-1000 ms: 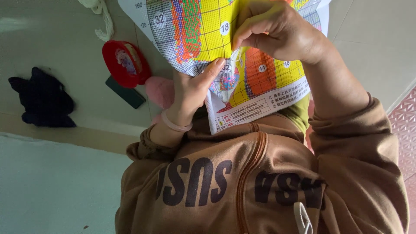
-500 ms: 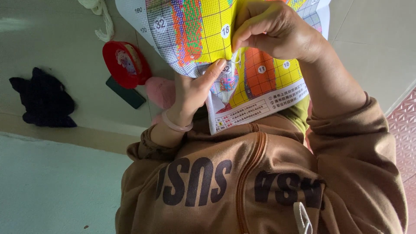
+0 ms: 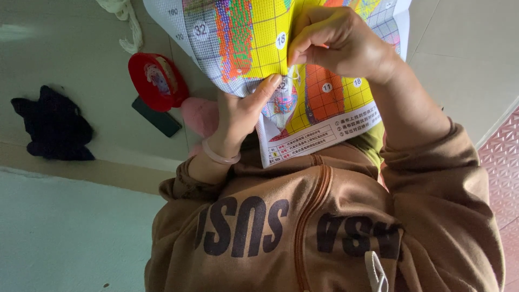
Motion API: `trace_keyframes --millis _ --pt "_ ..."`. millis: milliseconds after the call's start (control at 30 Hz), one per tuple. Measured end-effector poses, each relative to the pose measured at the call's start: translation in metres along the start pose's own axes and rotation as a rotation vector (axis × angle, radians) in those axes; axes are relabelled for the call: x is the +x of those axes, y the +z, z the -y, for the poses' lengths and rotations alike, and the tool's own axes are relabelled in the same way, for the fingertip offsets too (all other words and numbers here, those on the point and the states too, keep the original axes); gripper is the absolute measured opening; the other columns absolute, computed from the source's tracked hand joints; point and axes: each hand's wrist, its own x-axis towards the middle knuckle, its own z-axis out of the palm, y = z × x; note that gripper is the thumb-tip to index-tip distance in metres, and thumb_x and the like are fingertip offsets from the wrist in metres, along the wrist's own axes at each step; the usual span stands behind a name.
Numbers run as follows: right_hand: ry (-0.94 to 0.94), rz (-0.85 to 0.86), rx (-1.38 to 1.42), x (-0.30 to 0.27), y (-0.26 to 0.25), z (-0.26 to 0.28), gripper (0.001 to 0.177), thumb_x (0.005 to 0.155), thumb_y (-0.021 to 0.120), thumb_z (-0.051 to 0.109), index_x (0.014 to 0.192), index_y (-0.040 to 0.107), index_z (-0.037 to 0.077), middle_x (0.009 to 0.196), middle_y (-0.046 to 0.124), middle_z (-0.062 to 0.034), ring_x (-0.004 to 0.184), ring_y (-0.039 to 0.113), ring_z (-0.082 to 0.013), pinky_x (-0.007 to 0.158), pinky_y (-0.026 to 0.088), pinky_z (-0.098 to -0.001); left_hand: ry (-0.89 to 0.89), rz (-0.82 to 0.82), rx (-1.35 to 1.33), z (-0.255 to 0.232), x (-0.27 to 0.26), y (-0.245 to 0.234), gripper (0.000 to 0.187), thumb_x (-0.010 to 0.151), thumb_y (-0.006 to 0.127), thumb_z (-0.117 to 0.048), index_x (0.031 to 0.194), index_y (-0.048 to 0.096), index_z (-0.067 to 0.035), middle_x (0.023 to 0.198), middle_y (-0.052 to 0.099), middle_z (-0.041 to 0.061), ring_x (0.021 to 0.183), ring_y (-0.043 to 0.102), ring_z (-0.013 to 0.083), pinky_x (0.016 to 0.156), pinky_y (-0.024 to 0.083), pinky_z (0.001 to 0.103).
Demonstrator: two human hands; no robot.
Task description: A person is performing cross-stitching on a patterned canvas using a needle and thread.
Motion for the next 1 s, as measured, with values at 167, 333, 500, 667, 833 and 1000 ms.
trace_keyframes --millis 167,333,500,667,833,1000 --pt "-0.209 -0.347 -0.555 -0.019 0.044 0.021 0.015 0.112 0.061 -0.002 0.102 0.072 -0.004 0.105 0.075 -0.0169 0.096 0.075 -0.0345 0.071 0.060 -0.0385 0.091 0.030 0.420 0.023 -0.007 -0.009 0.065 0.099 0.080 -0.026 0.148 0.045 -0.002 0.150 0.054 0.019 0.150 0.046 0.0299 0.136 0.030 0.039" --pt "-0.506 -0.369 -1.013 -0.015 0.056 0.016 0.012 0.109 0.055 -0.002 0.119 0.061 -0.001 0.107 0.064 -0.0163 0.081 0.071 -0.0253 0.065 0.066 -0.0366 0.007 -0.033 -0.240 -0.015 0.012 0.007 0.035 0.098 0.078 -0.005 0.128 0.061 -0.008 0.127 0.068 0.007 0.125 0.066 0.0228 0.118 0.055 0.038" --pt "-0.536 -0.327 -1.251 -0.008 0.057 0.021 0.012 0.105 0.054 0.004 0.114 0.061 0.006 0.113 0.064 -0.0126 0.080 0.070 -0.0192 0.066 0.057 -0.0303 -0.073 -0.073 -0.328 -0.013 0.014 0.008 0.032 0.098 0.075 -0.004 0.128 0.063 -0.005 0.130 0.068 0.010 0.124 0.066 0.0248 0.115 0.054 0.040" --pt "-0.741 -0.417 -1.018 -0.012 0.088 0.005 0.026 0.095 0.063 -0.004 0.102 0.061 0.021 0.109 0.059 -0.0060 0.085 0.063 -0.0149 0.066 0.056 -0.0282 -0.159 -0.265 -0.232 0.010 0.013 0.014 0.047 0.083 0.092 -0.010 0.123 0.068 0.000 0.116 0.073 0.009 0.106 0.066 0.0216 0.097 0.056 0.046" --pt "-0.653 -0.349 -0.898 -0.026 0.100 0.017 0.022 0.095 0.062 -0.006 0.107 0.061 0.013 0.103 0.064 -0.0109 0.085 0.068 -0.0190 0.069 0.061 -0.0306 -0.134 -0.221 -0.183 0.014 0.013 0.000 0.051 0.084 0.094 -0.017 0.124 0.068 0.001 0.120 0.073 0.015 0.111 0.069 0.0321 0.101 0.056 0.055" --pt "-0.580 -0.316 -0.834 -0.036 0.101 0.035 0.021 0.094 0.063 -0.008 0.110 0.067 0.005 0.102 0.067 -0.0141 0.088 0.071 -0.0237 0.073 0.064 -0.0344 -0.143 -0.205 -0.058 0.042 0.003 -0.006 0.044 0.085 0.090 -0.017 0.118 0.070 0.006 0.114 0.074 0.017 0.107 0.071 0.0310 0.100 0.055 0.053"
